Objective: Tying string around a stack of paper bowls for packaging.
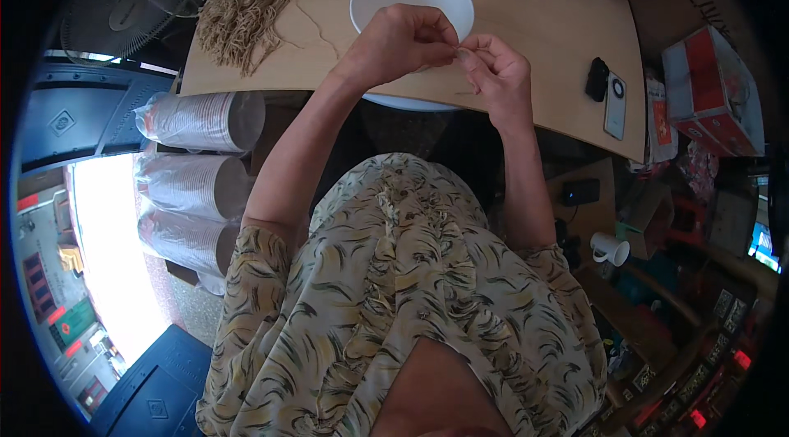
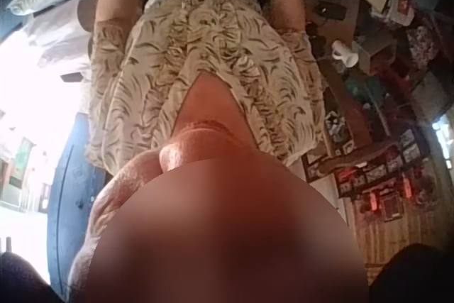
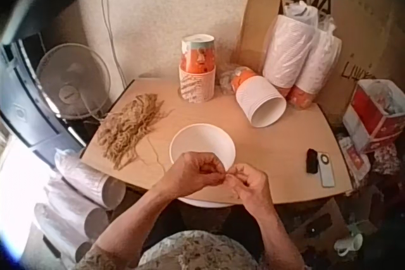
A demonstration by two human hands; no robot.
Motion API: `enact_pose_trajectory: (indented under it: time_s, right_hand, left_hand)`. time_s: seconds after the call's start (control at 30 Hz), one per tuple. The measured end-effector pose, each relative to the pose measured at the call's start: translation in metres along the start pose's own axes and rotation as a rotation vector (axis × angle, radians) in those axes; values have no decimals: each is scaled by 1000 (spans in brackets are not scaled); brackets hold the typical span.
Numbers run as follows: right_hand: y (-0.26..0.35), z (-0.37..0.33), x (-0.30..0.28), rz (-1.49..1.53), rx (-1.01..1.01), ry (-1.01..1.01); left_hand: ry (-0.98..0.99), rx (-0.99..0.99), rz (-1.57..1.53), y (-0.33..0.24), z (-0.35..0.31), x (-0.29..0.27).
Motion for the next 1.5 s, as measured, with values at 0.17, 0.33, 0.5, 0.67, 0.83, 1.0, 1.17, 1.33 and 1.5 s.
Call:
enact_pose_trajectory:
  time_s: [0.17,0.33,0.5,0.67,0.83,1.0,1.17,1.33,1.5]
  right_hand:
    - [-11,-4,0,168,71,-47]
    - [-18,-9,1,337,113,-147]
    - [-4,-6,-4,323,98,-139]
    - [3,-3,5,-20,-58,-106]
    - [-6,-3,5,-36,-89,-144]
    - [-16,-4,-2,394,180,-196]
    - [-16,-5,-3,537,300,-196]
    - [-22,-4,-7,654,357,-161]
    - [-20,-5,-9,601,290,-239]
  left_hand:
    - [26,-14,-102,6,0,1]
    - [78,-61,-244,6,-1,1]
    - [95,-121,-283,6,-1,0]
    - [61,-76,-183,4,2,0]
    - [51,-50,-160,2,0,2]
    - [99,-31,-136,8,2,1]
    - [148,-10,-148,9,2,-1]
    - [195,7,-146,11,2,-2]
    - [134,-33,-101,8,2,-1]
Point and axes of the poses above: each hand's wrist, its own z-axis towards the middle knuckle, its own x-axis out of the palm, y = z × x, the point moved 1 cm from there along z, towards the middle knuckle, and after that the axes turned 13 degrees about -x, right-handed, at the moved point
